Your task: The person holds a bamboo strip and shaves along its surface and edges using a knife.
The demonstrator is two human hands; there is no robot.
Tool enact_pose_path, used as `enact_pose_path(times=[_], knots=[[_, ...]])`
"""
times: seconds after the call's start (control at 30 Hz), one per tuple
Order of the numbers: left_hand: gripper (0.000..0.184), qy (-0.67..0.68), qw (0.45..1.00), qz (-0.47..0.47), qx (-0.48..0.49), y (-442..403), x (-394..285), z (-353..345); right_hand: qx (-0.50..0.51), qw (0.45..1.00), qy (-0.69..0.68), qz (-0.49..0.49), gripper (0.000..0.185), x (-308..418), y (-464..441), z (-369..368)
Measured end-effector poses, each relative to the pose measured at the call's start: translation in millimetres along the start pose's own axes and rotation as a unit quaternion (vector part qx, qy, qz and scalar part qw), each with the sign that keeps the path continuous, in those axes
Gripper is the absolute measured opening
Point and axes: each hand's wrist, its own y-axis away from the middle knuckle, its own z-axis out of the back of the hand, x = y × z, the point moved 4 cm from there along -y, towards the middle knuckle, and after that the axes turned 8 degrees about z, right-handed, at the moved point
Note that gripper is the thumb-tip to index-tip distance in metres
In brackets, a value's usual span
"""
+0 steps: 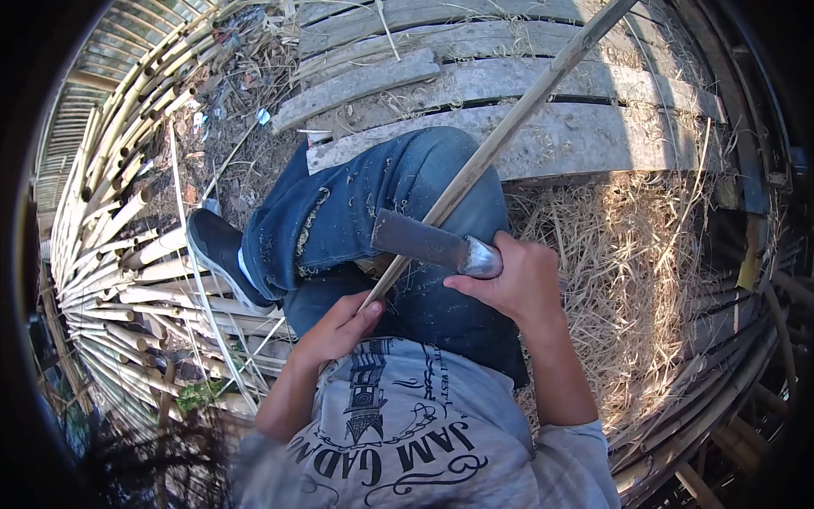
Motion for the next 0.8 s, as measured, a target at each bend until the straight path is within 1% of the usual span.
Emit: enact_pose_path(times=[0.07, 0.2, 0.27, 0.3, 0.37, 0.5, 0.57, 0.6, 0.67, 0.7, 0.77, 0.8], knots=[[0.033, 0.074, 0.993, 0.065, 0.061, -12, -10, -5, 0.024, 0.999, 0.024, 0.007, 0.075, 4, -2, 1], [0.036, 0.074, 0.991, 0.073, 0.084, -32, -28, -17, 0.027, 0.999, 0.021, 0.001, 0.074, 4, -4, 3], [0.036, 0.026, 0.999, 0.013, 0.045, -39, -41, -19, 0.028, 0.999, -0.024, -0.014, 0.074, 0, -5, 2], [0.036, 0.026, 0.998, 0.014, 0.049, -42, -44, -22, 0.028, 0.999, -0.024, -0.018, 0.074, -1, -5, 2], [0.032, 0.034, 0.998, -0.046, 0.011, -46, -53, -23, 0.028, 0.999, -0.021, -0.003, 0.072, -1, -6, 1], [0.028, 0.022, 0.999, -0.024, 0.005, -49, -56, -23, 0.031, 0.999, -0.043, -0.004, 0.072, 3, -11, 1], [0.026, -0.026, 0.992, -0.114, -0.042, -49, -61, -23, 0.026, 0.999, -0.026, -0.017, 0.071, -3, -9, -3], [0.026, -0.025, 0.993, -0.112, -0.04, -48, -61, -22, 0.028, 0.999, -0.026, -0.019, 0.071, -2, -9, -5], [0.026, -0.038, 0.995, -0.079, -0.037, -46, -59, -22, -0.012, 0.999, -0.025, -0.032, 0.072, 0, -8, -5], [0.026, -0.038, 0.996, -0.078, -0.034, -46, -59, -22, -0.012, 0.999, -0.024, -0.036, 0.072, 0, -7, -7], [0.026, -0.06, 0.994, -0.063, -0.069, -45, -56, -22, -0.028, 0.998, 0.015, -0.047, 0.073, 0, -4, -11], [0.026, -0.06, 0.994, -0.061, -0.066, -44, -54, -22, -0.027, 0.998, 0.015, -0.051, 0.073, 0, -3, -12]])
